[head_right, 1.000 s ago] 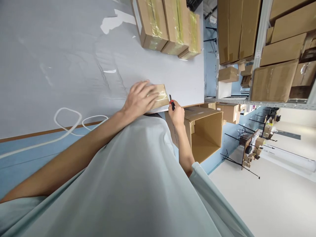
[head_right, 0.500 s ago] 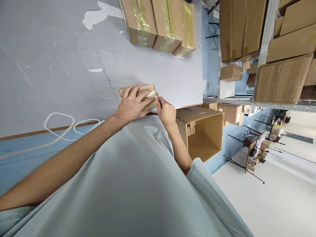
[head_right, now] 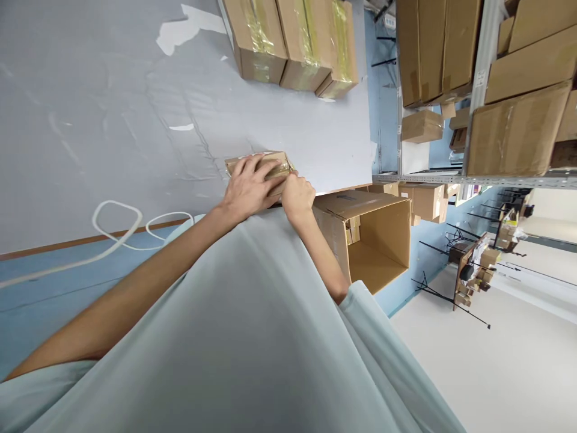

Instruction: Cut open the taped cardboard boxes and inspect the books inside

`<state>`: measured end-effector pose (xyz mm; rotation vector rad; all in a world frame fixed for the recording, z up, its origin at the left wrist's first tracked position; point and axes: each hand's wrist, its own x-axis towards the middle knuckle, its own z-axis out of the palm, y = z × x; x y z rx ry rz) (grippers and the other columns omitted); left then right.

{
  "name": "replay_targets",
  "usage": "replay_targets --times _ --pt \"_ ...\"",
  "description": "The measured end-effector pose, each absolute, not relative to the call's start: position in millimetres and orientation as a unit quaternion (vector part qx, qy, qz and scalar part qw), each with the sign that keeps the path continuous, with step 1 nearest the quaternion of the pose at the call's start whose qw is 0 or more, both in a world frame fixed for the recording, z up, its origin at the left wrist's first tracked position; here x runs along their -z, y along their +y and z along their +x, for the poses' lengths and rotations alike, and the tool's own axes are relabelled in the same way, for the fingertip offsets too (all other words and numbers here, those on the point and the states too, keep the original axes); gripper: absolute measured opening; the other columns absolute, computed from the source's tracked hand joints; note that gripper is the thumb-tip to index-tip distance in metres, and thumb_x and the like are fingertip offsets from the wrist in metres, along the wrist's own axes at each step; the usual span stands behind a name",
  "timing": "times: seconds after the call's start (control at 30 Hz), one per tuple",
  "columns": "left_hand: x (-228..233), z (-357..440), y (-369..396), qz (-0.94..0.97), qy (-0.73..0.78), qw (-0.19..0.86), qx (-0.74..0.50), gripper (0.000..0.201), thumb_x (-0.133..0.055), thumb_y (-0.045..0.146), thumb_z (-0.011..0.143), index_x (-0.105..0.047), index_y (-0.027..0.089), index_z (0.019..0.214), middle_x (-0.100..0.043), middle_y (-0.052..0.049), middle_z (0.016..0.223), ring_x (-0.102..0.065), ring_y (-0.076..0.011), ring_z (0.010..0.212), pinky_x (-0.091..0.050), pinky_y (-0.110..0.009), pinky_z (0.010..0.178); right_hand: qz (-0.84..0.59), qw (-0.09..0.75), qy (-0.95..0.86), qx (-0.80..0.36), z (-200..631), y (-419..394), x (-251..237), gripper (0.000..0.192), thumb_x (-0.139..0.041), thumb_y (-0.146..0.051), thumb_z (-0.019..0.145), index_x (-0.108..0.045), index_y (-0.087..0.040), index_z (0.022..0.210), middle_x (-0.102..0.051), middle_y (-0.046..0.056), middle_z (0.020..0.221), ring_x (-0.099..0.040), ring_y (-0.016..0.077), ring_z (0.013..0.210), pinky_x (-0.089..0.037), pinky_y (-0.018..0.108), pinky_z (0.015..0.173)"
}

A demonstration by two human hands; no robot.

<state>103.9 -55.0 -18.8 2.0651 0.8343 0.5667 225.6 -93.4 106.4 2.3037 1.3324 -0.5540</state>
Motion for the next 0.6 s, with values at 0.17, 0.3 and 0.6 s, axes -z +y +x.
replay_targets --times 0.17,0.3,0.6 --pt "20 101 -55 0.836 0.314 0.397 -0.212 0.037 -0.074 0.041 0.1 -0.09 0.037 0.134 -0.064 -0.01 0.17 -0.041 -0.0485 0.17 -0.03 -0.073 0.138 0.837 0.211 0.457 0.216 223 -105 -106 0.044 -0.035 -0.013 0.121 -0.07 -0.015 0.147 -0.083 0.022 0.138 -0.083 0.0313 0.128 -0.064 0.041 0.107" --pt "18 99 -54 0.846 0.305 0.386 -0.207 0.036 -0.075 0.036 0.099 -0.091 0.036 0.13 -0.066 -0.01 0.168 -0.041 -0.0482 0.17 -0.031 -0.073 0.138 0.842 0.2 0.454 0.212 223 -105 -108 0.042 -0.036 -0.017 0.123 -0.071 -0.015 0.145 -0.082 0.022 0.142 -0.082 0.0304 0.131 -0.063 0.04 0.11" --pt "15 95 -56 0.851 0.313 0.379 -0.183 0.033 -0.078 0.036 0.099 -0.092 0.037 0.128 -0.065 -0.009 0.169 -0.044 -0.0474 0.167 -0.034 -0.074 0.136 0.839 0.211 0.453 0.217 222 -111 -110 0.041 -0.038 -0.01 0.12 -0.074 -0.016 0.14 -0.082 0.024 0.138 -0.084 0.029 0.127 -0.065 0.036 0.104"
